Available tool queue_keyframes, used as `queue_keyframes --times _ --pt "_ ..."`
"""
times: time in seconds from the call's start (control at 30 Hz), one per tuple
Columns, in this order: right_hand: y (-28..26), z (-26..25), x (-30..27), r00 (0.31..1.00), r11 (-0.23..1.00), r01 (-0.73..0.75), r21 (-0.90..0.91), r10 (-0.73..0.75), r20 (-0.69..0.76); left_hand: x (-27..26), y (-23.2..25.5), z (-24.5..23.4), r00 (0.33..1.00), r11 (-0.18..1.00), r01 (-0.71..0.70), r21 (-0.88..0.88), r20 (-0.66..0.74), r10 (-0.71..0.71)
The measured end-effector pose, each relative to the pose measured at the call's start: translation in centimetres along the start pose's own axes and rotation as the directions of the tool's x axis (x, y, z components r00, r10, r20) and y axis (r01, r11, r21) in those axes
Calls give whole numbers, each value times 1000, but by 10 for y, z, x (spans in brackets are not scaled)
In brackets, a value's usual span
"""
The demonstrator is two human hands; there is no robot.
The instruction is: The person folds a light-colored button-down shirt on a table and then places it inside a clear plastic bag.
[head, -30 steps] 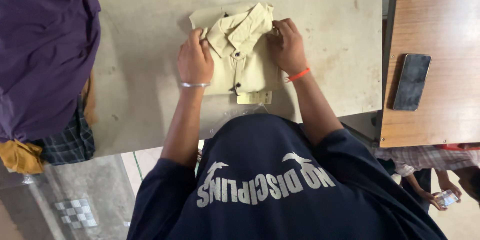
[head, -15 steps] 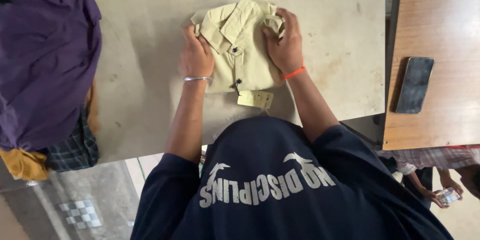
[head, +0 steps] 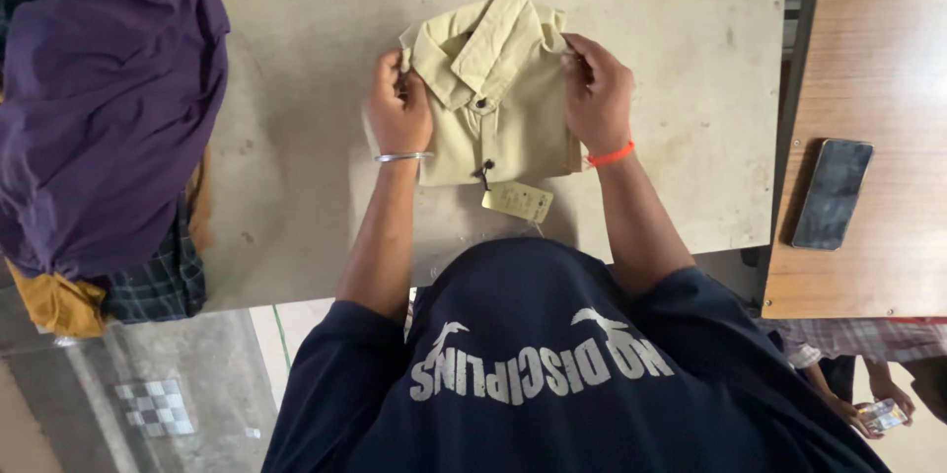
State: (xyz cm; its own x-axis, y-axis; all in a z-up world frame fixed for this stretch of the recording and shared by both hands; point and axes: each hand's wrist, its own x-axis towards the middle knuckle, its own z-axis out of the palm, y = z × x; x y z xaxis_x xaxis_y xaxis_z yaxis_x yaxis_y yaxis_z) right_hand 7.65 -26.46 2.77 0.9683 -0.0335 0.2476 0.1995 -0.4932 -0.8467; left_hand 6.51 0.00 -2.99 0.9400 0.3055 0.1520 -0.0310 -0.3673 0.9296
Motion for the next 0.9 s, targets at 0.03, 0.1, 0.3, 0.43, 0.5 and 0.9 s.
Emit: queue_keyframes --times 0.03,0.1,0.3,0.43,0.5,0.9 --pt "5 3 5 996 996 -82 29 82 22 1 0 2 1000 994 -22 -103 -23 19" --pt "12 9 13 994 994 -105 -33 106 29 6 2 7 1000 999 16 -52 4 -15" --pt "-4 9 13 954 901 -250 -354 293 70 6 24 3 995 973 67 222 60 -82" --pt "-31 11 -9 990 881 142 -451 -116 84 -14 53 -2 981 798 -186 573 158 116" --pt "-39 22 -21 963 866 251 -433 -180 199 -29 62 9 963 783 -237 575 247 110" --pt "-16 53 -33 924 800 229 -554 -1 381 -30 45 34 874 653 -416 633 476 95"
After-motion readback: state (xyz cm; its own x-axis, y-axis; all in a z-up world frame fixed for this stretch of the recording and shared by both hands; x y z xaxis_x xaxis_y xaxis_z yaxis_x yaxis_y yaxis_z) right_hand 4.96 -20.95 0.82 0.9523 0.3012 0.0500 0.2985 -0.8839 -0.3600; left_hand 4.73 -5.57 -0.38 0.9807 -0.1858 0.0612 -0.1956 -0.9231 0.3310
